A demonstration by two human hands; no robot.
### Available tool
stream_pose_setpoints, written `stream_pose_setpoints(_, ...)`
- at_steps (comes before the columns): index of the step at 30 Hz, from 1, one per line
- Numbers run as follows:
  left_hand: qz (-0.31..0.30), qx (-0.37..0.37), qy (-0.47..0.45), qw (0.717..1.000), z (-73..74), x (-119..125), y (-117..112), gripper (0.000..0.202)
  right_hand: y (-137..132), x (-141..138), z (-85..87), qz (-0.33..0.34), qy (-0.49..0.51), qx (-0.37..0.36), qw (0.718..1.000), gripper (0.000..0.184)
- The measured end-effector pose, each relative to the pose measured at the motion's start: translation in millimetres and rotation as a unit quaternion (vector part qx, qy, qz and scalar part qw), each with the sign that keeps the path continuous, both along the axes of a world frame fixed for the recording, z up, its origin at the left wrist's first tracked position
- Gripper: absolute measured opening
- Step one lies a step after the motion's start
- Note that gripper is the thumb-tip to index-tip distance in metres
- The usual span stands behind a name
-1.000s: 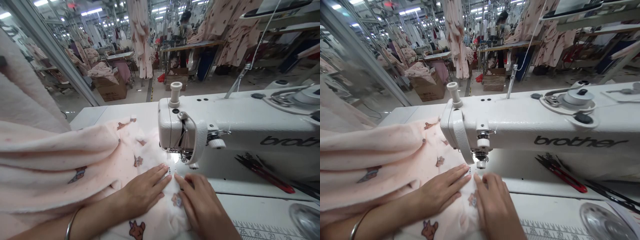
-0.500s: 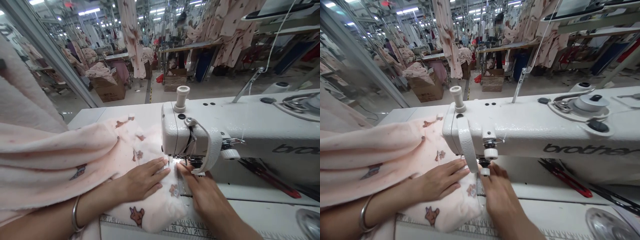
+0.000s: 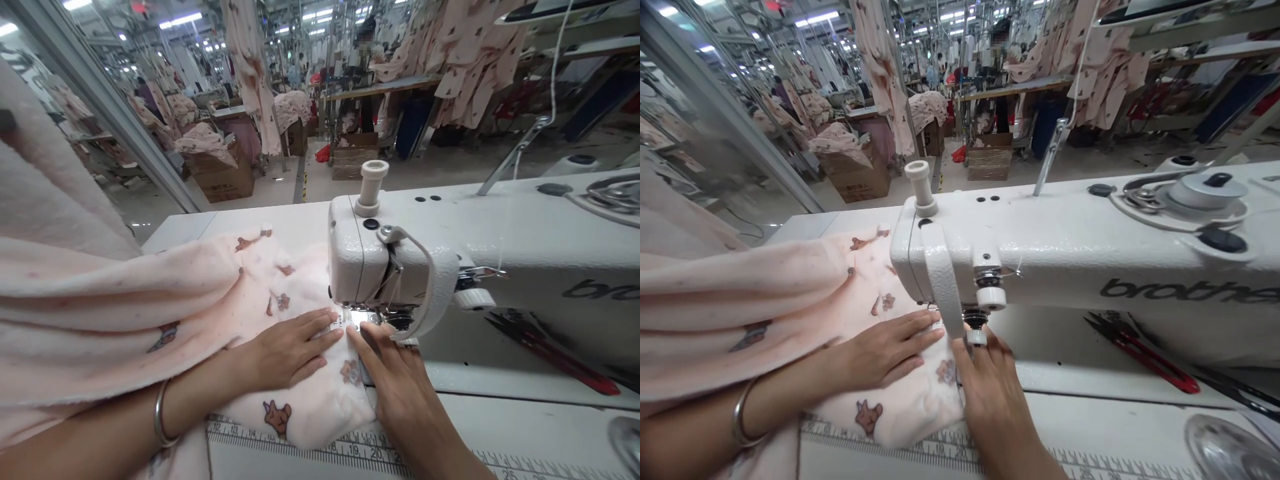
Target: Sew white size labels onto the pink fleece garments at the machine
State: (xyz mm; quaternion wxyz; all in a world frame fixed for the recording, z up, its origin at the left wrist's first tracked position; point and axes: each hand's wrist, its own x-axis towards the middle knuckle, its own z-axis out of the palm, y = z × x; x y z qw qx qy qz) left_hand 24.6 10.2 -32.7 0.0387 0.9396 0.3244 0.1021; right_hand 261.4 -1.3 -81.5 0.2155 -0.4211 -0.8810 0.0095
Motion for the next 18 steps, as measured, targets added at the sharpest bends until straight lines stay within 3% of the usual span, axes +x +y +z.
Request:
stream_pose_setpoints(10, 0.007, -0.011, -0.019, 1.0, -1.5, 0, 2, 0.042, 2, 7, -1.1, 0.024, -0.016, 0.012, 1.0, 0.052)
stream_pose_setpoints(18, 0.019, -0.016, -0.012, 1.0, -1.6, -4, 17, 0.035, 3, -3, 9.2, -0.034, -0.017, 0.067, 0.997, 0.06)
